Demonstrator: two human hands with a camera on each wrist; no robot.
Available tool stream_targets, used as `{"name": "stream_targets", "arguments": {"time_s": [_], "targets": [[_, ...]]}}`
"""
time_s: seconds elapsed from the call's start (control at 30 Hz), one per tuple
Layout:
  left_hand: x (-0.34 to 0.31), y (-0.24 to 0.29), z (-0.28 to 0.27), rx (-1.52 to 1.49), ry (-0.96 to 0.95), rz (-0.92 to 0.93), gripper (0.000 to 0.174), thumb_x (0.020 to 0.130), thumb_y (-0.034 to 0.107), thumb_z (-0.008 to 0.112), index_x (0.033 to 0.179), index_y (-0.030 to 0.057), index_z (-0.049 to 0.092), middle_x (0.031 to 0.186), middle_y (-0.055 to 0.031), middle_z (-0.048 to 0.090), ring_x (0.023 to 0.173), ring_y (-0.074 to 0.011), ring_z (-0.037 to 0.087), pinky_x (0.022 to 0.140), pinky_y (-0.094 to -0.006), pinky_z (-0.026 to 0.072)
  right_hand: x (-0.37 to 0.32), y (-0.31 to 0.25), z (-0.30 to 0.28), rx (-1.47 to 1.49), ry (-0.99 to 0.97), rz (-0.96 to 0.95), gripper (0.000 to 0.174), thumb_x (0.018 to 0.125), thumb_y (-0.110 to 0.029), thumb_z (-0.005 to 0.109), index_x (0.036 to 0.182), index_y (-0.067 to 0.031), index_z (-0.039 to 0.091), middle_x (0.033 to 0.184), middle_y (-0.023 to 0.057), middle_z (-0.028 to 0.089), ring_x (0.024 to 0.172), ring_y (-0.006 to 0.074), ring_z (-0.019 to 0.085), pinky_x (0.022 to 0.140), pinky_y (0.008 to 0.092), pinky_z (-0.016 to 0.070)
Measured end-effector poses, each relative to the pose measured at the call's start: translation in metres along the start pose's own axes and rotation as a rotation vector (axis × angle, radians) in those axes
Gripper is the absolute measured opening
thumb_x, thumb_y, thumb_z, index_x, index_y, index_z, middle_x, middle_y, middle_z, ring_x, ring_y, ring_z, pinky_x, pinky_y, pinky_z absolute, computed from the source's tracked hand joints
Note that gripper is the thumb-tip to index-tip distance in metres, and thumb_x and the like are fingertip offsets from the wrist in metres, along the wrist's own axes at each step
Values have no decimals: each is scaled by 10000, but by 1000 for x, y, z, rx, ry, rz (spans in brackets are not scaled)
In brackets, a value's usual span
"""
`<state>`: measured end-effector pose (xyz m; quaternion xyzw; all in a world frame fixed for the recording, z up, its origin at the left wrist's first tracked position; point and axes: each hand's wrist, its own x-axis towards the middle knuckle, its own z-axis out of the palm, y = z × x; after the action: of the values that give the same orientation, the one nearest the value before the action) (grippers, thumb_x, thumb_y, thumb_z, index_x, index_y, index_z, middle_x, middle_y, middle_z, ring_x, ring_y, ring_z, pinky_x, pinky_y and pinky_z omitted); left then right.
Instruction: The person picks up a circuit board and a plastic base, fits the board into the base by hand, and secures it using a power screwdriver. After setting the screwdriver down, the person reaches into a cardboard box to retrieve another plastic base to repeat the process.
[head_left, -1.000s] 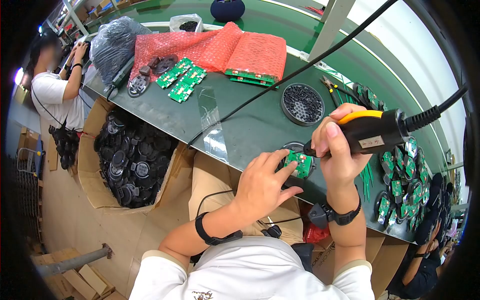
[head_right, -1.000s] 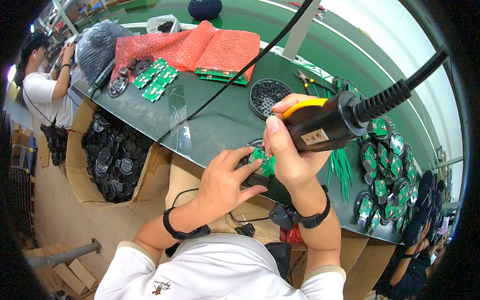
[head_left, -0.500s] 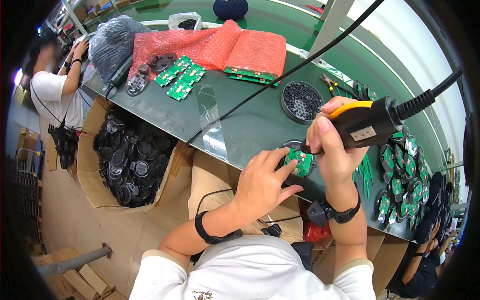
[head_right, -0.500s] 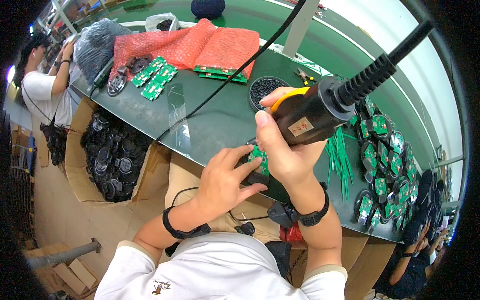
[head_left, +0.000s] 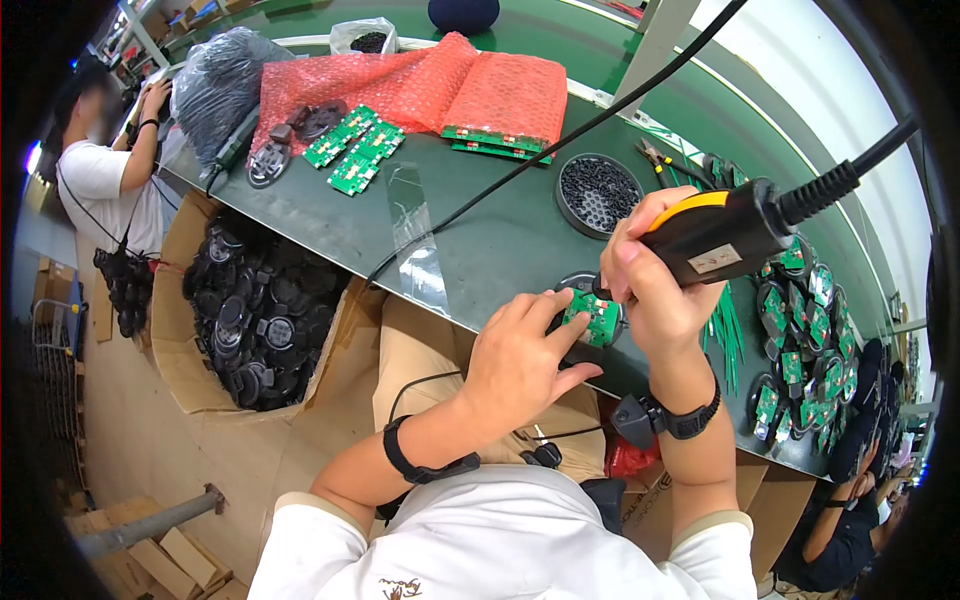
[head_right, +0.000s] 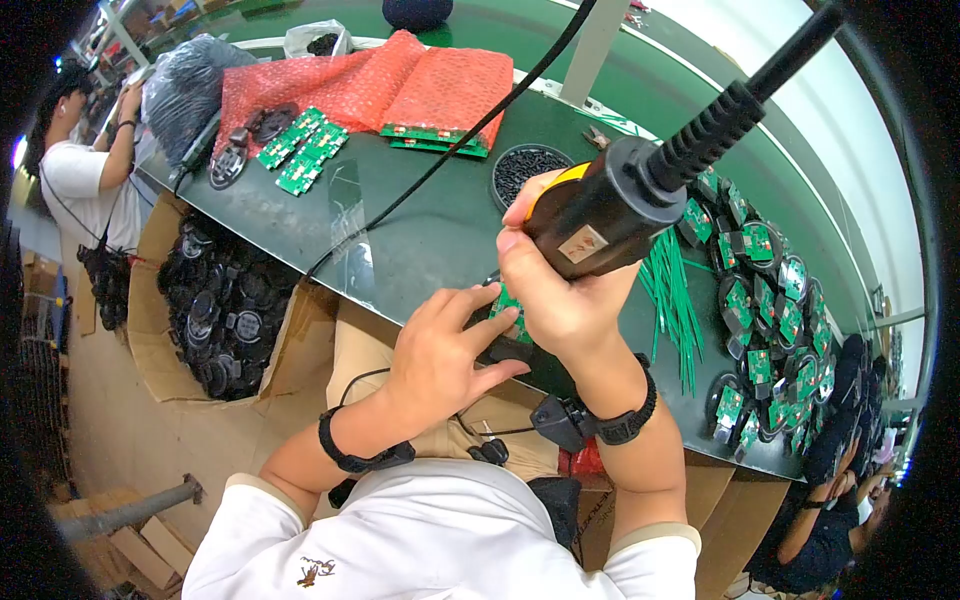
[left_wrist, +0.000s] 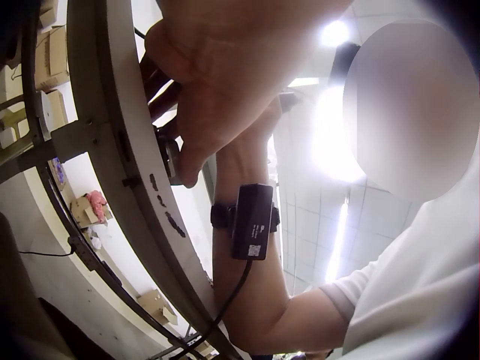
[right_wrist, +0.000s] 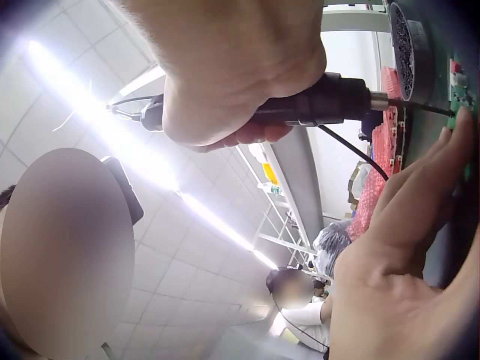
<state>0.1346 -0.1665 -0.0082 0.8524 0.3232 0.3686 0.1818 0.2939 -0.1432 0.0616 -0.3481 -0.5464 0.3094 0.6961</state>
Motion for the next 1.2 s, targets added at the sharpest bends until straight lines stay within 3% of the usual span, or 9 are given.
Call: {"name": "stream_targets", "arguments": {"time_s": [0.17,0.3,0.43,0.57,0.7,0.77,0.83,1.03,1.2], "targets": [[1,1,0,9,-3,7,567,668,307,953,1148,55,789,1279,-131,696,1068,-330,664,904,-444,569,1,1,-3,51,-13,8,201,845,118,672,1007,19,609,880,73,659,645,103,614,535,252,470],[0,0,0,15,-5,16,558,684,322,945,1155,65,789,1272,-128,698,1057,-332,663,904,-441,568,4,-8,4,62,-25,64,175,867,93,662,1025,27,625,771,27,627,549,86,571,510,251,452],[-3,0,0,21,-8,11,587,698,356,937,1189,76,778,1290,-127,688,1064,-336,655,912,-447,564,18,-18,-2,-46,16,119,306,906,-20,663,1190,64,587,666,56,584,501,142,553,495,285,477],[-1,-2,-5,-7,-44,8,640,684,349,942,1232,81,747,1336,-132,671,1112,-347,637,955,-455,547,31,-29,-39,43,93,-18,337,954,7,691,1271,32,581,885,61,666,724,145,654,674,303,550],[7,-11,-12,-90,-135,31,732,629,253,965,1288,92,689,1385,-129,658,1186,-369,604,1043,-468,503,14,-23,-63,-219,141,23,358,1005,-72,709,1326,12,574,1097,60,690,962,168,695,854,336,579],[9,-16,-9,-115,-127,22,729,620,177,963,1289,89,685,1366,-119,667,1186,-364,607,1047,-462,503,-3,-29,-79,-638,147,120,476,955,-76,772,1373,7,559,1146,118,696,973,184,693,881,340,566],[9,-16,-9,-130,-114,22,721,622,132,948,1291,87,682,1354,-118,672,1187,-363,609,1041,-458,508,-33,-31,-95,-1214,82,-106,552,904,-41,786,1400,9,550,1195,153,682,943,220,700,840,356,579],[9,-15,-4,-207,-42,58,704,623,6,883,1293,86,682,1308,-112,693,1170,-357,627,1004,-448,531,-100,-45,-74,-733,-51,386,503,885,58,740,1372,3,628,1269,160,652,998,208,703,796,318,616],[11,-3,-5,-263,6,159,743,597,-32,870,1305,96,685,1306,-101,700,1140,-353,633,981,-441,533,-122,-43,-72,-659,-35,282,467,881,106,721,1336,18,658,1304,159,636,1026,209,707,856,315,629]]}}
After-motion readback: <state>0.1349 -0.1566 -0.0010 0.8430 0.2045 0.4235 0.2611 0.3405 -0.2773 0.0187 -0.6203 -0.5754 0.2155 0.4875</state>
